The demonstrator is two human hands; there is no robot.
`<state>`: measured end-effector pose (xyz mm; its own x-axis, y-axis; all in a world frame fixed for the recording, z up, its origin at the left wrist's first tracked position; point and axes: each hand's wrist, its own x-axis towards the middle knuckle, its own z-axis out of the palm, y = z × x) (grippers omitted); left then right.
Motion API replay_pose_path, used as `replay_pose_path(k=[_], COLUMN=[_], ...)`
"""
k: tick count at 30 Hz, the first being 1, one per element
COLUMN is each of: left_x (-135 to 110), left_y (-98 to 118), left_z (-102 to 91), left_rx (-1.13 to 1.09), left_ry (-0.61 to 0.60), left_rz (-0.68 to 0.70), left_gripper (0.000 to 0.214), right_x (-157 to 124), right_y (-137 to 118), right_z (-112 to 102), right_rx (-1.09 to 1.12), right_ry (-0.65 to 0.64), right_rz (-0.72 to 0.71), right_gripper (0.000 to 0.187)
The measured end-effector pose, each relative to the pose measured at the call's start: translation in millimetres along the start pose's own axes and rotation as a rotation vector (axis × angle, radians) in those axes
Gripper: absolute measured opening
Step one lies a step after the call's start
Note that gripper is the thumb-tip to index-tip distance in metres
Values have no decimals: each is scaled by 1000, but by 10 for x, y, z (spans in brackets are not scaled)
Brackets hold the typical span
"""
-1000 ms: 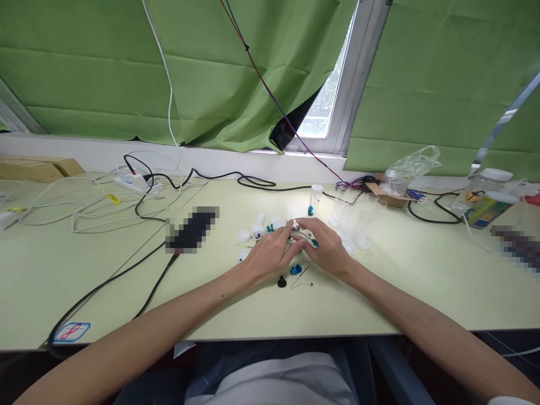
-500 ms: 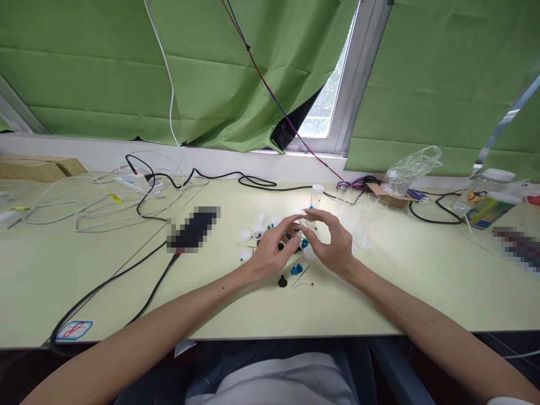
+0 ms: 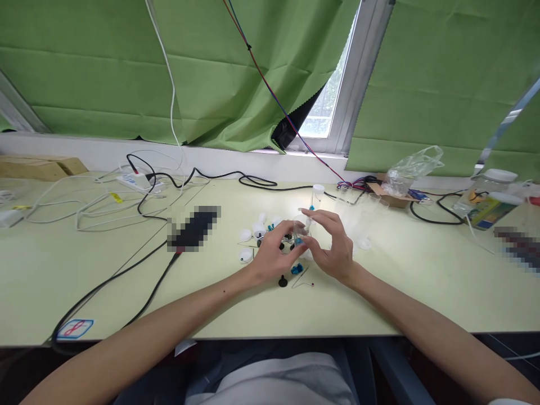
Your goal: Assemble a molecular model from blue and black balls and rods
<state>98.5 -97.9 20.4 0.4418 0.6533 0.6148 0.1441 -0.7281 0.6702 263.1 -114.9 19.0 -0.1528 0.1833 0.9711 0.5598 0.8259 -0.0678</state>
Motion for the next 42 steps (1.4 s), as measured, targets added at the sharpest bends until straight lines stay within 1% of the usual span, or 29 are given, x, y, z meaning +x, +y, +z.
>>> replay_pose_path(k=[2, 4, 6, 8, 10, 11, 13, 15, 18, 22, 27, 34, 42], left_x=[9, 30, 57, 85, 107, 115, 125, 127, 123, 123, 142, 148, 143], left_y=[-30, -70, -112, -148, -173, -181, -192, -202, -217, -224, -209, -205, -216], left_z=[-1, -10, -22, -33, -37, -36, -29, -22, -19, -40, -67, -66, -68], left_rx=[-24, -64, -131, -221, -305, -336, -369, -369, -353, -340, -321, -298, -299], left_ry=[89, 186, 259, 275, 282, 286, 295, 308, 328, 355, 381, 393, 388], left_rz=[-13, -64, -147, -224, -274, -291, -315, -330, -348, -374, -386, -397, -394], left_gripper=[16, 16, 21, 25, 26, 26, 27, 28, 29, 32, 32, 30, 31], right_x=[28, 42, 34, 4, -38, -60, -97, -120, -126, -115, -114, -114, -148], right_y=[-3, 1, 7, 10, 7, 3, -6, -13, -18, -22, -30, 16, 78], right_z=[-14, -27, -29, -18, 3, 14, 34, 42, 34, 14, 10, 1, 15], right_rx=[-33, -59, -50, -15, 20, 33, 56, 83, 107, 122, 115, 98, 69], right_ry=[36, 61, 20, -110, -304, -406, -585, -703, -794, -866, -911, -925, -911], right_rz=[3, 13, 11, -7, -35, -49, -69, -66, -29, 13, 27, 48, 43], right_gripper=[45, 40, 30, 18, 9, 7, 10, 13, 18, 22, 25, 24, 21])
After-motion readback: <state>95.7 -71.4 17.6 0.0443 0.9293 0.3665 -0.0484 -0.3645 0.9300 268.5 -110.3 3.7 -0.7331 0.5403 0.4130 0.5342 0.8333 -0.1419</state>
